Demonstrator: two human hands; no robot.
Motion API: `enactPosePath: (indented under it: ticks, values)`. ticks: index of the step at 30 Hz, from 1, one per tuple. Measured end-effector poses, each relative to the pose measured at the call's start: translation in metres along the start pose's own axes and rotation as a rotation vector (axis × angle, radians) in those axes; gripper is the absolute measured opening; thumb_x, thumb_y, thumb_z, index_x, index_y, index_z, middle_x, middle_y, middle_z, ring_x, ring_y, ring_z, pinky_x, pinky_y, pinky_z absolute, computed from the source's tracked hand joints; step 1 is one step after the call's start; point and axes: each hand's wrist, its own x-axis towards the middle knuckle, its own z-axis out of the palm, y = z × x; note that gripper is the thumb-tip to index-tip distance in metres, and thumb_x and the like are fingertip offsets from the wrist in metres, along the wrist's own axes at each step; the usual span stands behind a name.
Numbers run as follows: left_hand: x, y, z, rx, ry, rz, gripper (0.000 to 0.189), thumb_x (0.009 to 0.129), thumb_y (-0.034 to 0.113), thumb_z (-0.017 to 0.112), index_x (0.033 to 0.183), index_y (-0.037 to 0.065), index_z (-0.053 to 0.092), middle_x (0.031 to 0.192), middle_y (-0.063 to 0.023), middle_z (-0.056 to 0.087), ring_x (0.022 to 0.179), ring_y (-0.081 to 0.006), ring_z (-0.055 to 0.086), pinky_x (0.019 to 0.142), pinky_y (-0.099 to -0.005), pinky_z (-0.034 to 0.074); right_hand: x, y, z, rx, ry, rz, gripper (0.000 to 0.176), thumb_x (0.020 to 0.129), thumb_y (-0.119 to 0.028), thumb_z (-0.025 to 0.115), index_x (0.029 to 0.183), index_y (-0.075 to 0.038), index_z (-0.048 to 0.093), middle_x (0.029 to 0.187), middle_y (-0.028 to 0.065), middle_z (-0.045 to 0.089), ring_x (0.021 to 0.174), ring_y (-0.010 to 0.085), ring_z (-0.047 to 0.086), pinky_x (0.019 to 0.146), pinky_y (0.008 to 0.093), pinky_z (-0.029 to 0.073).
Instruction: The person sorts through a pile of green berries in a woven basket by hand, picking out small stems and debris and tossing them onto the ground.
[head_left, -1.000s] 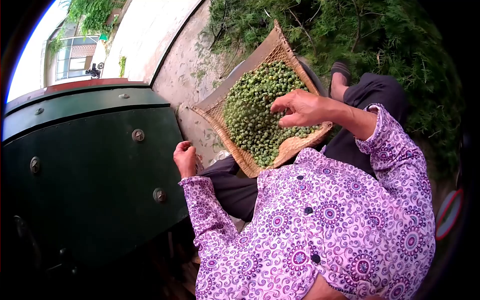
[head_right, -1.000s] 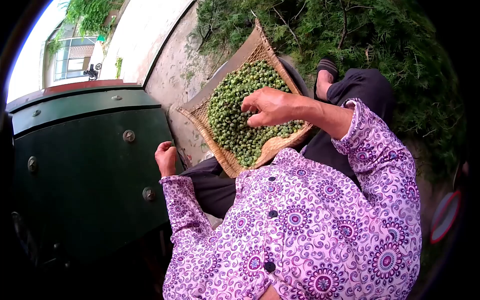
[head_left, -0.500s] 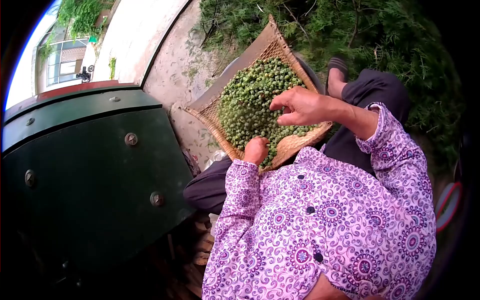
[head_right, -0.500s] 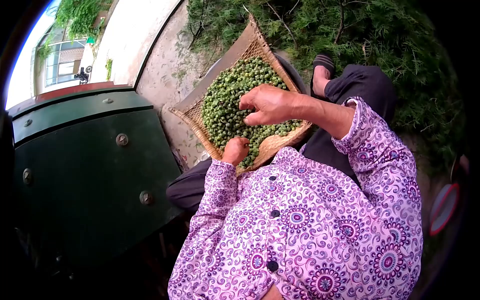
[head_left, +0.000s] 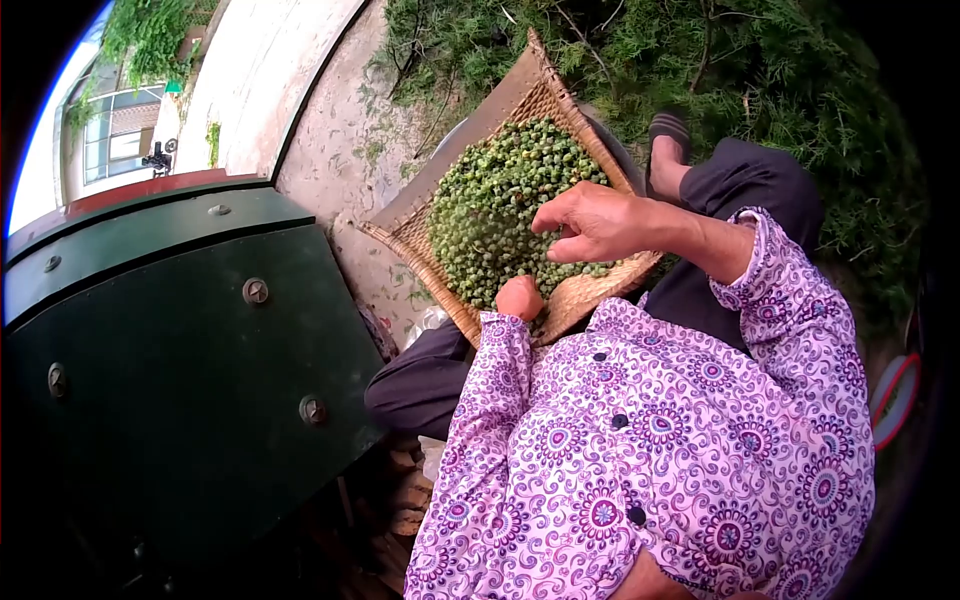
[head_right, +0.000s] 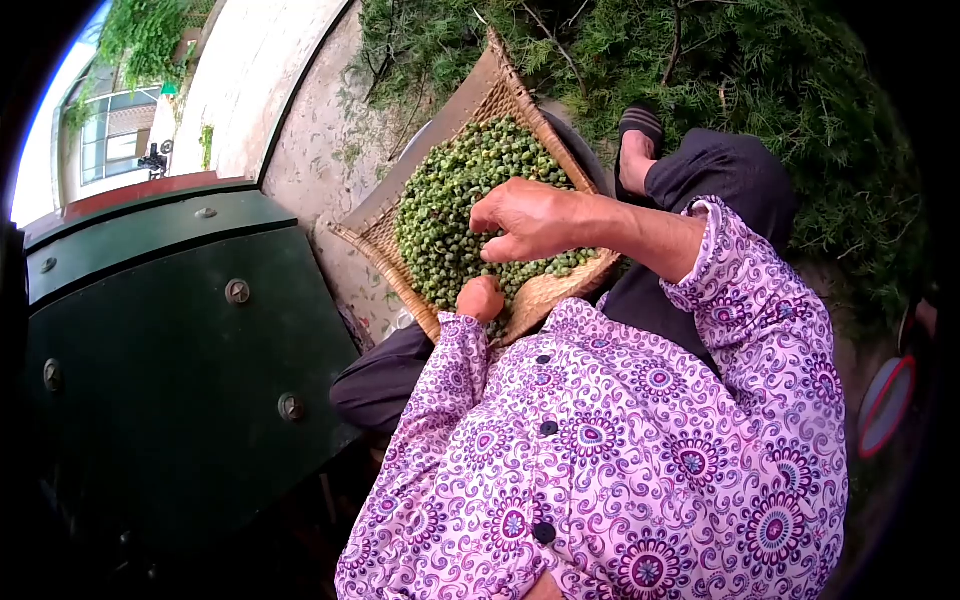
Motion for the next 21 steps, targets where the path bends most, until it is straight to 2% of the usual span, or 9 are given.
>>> enactPosePath:
  ticks: [5, 7, 8, 10, 12, 14, 15, 18, 21]
  values:
    - [-0.002, -0.022, 0.003, -0.184, 0.077, -0.005, 0.021, 0.073, 0.020, 0.055, 0.086, 0.007, 0.065, 0.086, -0.0187, 0.063, 0.085, -0.0324, 0.060, 0.075, -0.0400, 0.048, -0.003, -0.001, -0.001, -0.014, -0.011, 0.021, 0.037, 0.075, -0.019, 0.061, 0.102, 0.006, 0.057, 0.089, 0.0189, 0.062, 0.079, 0.0249, 0.062, 0.069, 0.0337, 0.049]
    - [-0.005, -0.009, 0.002, -0.216, 0.174, 0.042, 0.019, 0.071, 0.020, 0.057, 0.081, 0.007, 0.066, 0.075, -0.0162, 0.063, 0.071, -0.0345, 0.060, 0.068, -0.0408, 0.048, -0.003, 0.001, 0.000, -0.014, 0.001, 0.017, 0.037, 0.075, -0.019, 0.061, 0.102, 0.005, 0.057, 0.089, 0.0187, 0.062, 0.079, 0.0252, 0.062, 0.070, 0.0337, 0.049]
    - [-0.003, -0.004, 0.000, -0.201, 0.063, -0.007, 0.022, 0.072, 0.023, 0.055, 0.083, 0.007, 0.066, 0.087, -0.0180, 0.063, 0.082, -0.0334, 0.061, 0.073, -0.0419, 0.048, -0.002, 0.003, 0.002, -0.003, 0.011, 0.007, 0.037, 0.075, -0.020, 0.061, 0.101, 0.005, 0.057, 0.089, 0.0186, 0.062, 0.079, 0.0254, 0.062, 0.070, 0.0338, 0.049]
    - [-0.002, 0.005, 0.002, -0.034, 0.017, 0.032, 0.023, 0.074, 0.023, 0.054, 0.083, 0.006, 0.066, 0.088, -0.0188, 0.063, 0.083, -0.0340, 0.061, 0.074, -0.0423, 0.048, -0.003, 0.005, 0.000, 0.005, 0.026, 0.001, 0.037, 0.075, -0.021, 0.061, 0.101, 0.005, 0.058, 0.089, 0.0186, 0.062, 0.079, 0.0256, 0.062, 0.070, 0.0340, 0.049]
    - [0.003, 0.011, 0.010, -0.033, 0.055, 0.022, 0.023, 0.073, 0.021, 0.053, 0.082, 0.003, 0.066, 0.089, -0.0201, 0.063, 0.085, -0.0344, 0.060, 0.074, -0.0425, 0.048, -0.004, 0.005, -0.001, -0.024, 0.029, 0.018, 0.036, 0.075, -0.021, 0.061, 0.100, 0.005, 0.058, 0.090, 0.0186, 0.062, 0.080, 0.0257, 0.062, 0.070, 0.0343, 0.049]
    - [0.010, 0.010, 0.016, -0.041, 0.030, -0.079, 0.023, 0.073, 0.018, 0.052, 0.082, 0.001, 0.065, 0.090, -0.0212, 0.062, 0.087, -0.0346, 0.060, 0.076, -0.0424, 0.048, -0.005, 0.006, -0.002, -0.043, 0.032, 0.014, 0.035, 0.074, -0.020, 0.062, 0.100, 0.004, 0.058, 0.088, 0.0182, 0.062, 0.079, 0.0260, 0.062, 0.070, 0.0348, 0.049]
    - [0.009, 0.009, 0.009, -0.018, -0.048, -0.007, 0.024, 0.072, 0.016, 0.052, 0.083, 0.000, 0.065, 0.092, -0.0220, 0.062, 0.089, -0.0345, 0.059, 0.078, -0.0419, 0.047, -0.005, 0.007, -0.001, -0.039, 0.033, 0.006, 0.035, 0.074, -0.020, 0.061, 0.099, 0.004, 0.058, 0.087, 0.0179, 0.062, 0.078, 0.0259, 0.061, 0.069, 0.0347, 0.048]
    - [0.013, -0.005, 0.013, -0.006, -0.055, 0.016, 0.025, 0.071, 0.015, 0.054, 0.086, -0.001, 0.065, 0.093, -0.0226, 0.061, 0.089, -0.0348, 0.059, 0.078, -0.0414, 0.047, -0.007, 0.006, -0.002, -0.032, 0.037, -0.025, 0.034, 0.075, -0.019, 0.061, 0.099, 0.005, 0.058, 0.084, 0.0177, 0.062, 0.075, 0.0256, 0.061, 0.067, 0.0348, 0.048]
    - [0.007, -0.024, 0.011, -0.111, -0.016, 0.015, 0.023, 0.069, 0.016, 0.056, 0.083, 0.001, 0.066, 0.086, -0.0222, 0.062, 0.082, -0.0348, 0.060, 0.075, -0.0410, 0.048, -0.009, 0.002, -0.004, -0.021, 0.037, -0.051, 0.035, 0.074, -0.018, 0.060, 0.099, 0.006, 0.057, 0.082, 0.0179, 0.062, 0.074, 0.0251, 0.061, 0.066, 0.0348, 0.048]
